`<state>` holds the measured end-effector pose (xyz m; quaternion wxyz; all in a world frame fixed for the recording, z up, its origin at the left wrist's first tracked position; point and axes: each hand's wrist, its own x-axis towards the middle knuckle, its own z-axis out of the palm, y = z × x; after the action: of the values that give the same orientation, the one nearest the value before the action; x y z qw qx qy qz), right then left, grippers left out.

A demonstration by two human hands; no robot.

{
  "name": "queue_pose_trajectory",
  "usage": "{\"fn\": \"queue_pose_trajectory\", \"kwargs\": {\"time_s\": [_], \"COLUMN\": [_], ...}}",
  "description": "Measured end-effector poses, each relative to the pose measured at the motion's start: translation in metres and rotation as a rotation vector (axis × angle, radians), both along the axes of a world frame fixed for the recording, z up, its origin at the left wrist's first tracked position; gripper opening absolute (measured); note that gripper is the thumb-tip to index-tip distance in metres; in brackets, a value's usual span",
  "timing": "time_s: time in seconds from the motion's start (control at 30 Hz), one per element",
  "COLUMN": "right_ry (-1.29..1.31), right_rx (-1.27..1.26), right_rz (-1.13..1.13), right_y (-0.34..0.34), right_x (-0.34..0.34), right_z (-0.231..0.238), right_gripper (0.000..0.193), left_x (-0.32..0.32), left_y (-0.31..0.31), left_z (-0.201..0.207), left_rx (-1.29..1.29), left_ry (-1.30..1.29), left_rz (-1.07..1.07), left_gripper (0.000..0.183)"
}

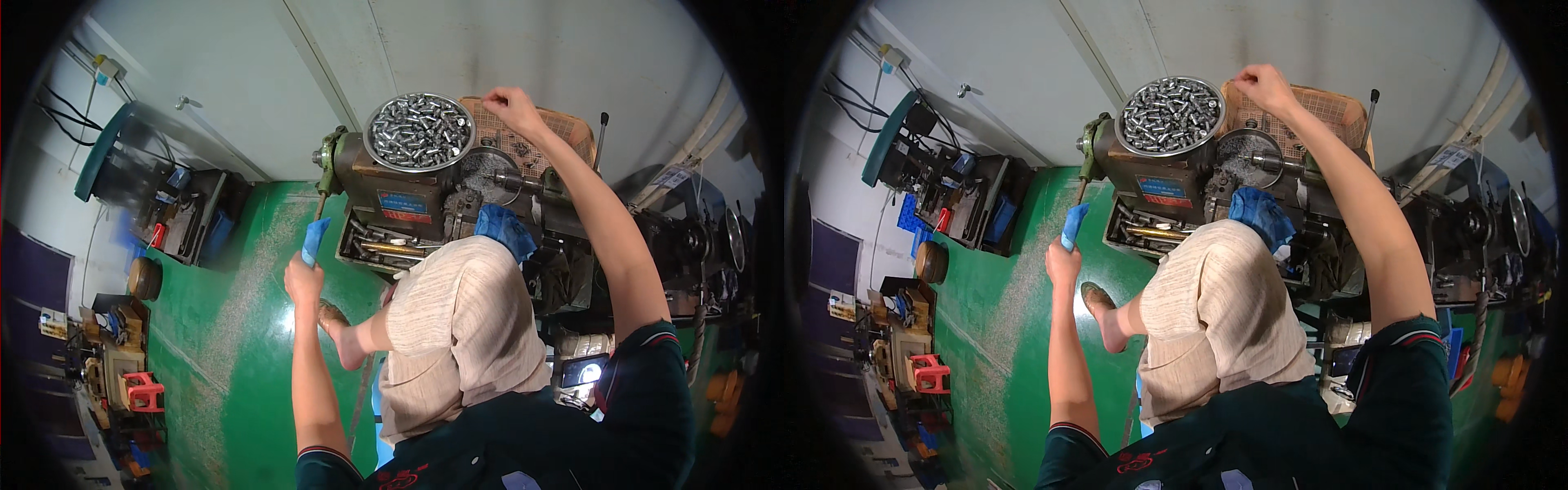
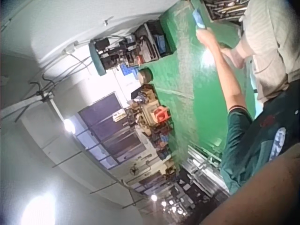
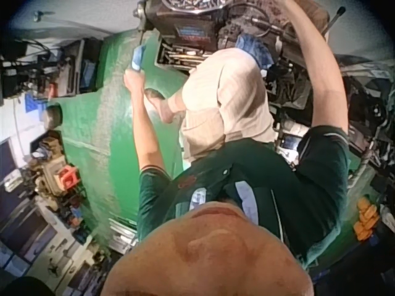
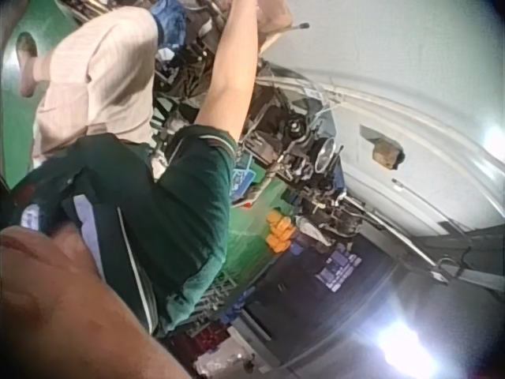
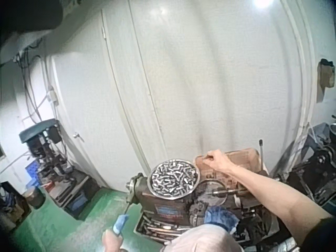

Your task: The person operates an industrial processing machine by hand, loading small metal parts into a hopper and then pulling a lever.

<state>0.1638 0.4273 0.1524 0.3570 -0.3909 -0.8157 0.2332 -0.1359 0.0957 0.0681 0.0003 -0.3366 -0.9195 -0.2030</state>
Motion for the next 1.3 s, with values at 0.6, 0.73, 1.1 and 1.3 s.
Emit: {"fn": "queue_pose_trajectory", "kwargs": {"time_s": [0.6,0.73,1.1,1.3], "right_ry": [-0.163,-0.120,-0.055,0.000], "right_rx": [-0.444,-0.504,-0.537,-0.492], "right_rz": [0.247,0.288,0.334,0.374], "right_y": [-0.014,-0.022,-0.013,-0.006], "right_x": [-0.016,-0.015,-0.017,-0.021], "right_z": [-0.103,-0.090,-0.103,-0.118], "right_gripper": [0.031,0.026,0.029,0.037], "left_x": [-0.001,-0.002,0.000,-0.003], "left_y": [-0.001,-0.001,-0.001,-0.001], "left_z": [0.000,0.000,0.002,0.000], "left_rx": [-0.006,-0.014,0.012,0.006], "left_ry": [0.004,-0.008,0.001,0.008], "left_rz": [0.006,0.012,-0.005,-0.008], "left_gripper": [0.023,0.023,0.022,0.023]}}
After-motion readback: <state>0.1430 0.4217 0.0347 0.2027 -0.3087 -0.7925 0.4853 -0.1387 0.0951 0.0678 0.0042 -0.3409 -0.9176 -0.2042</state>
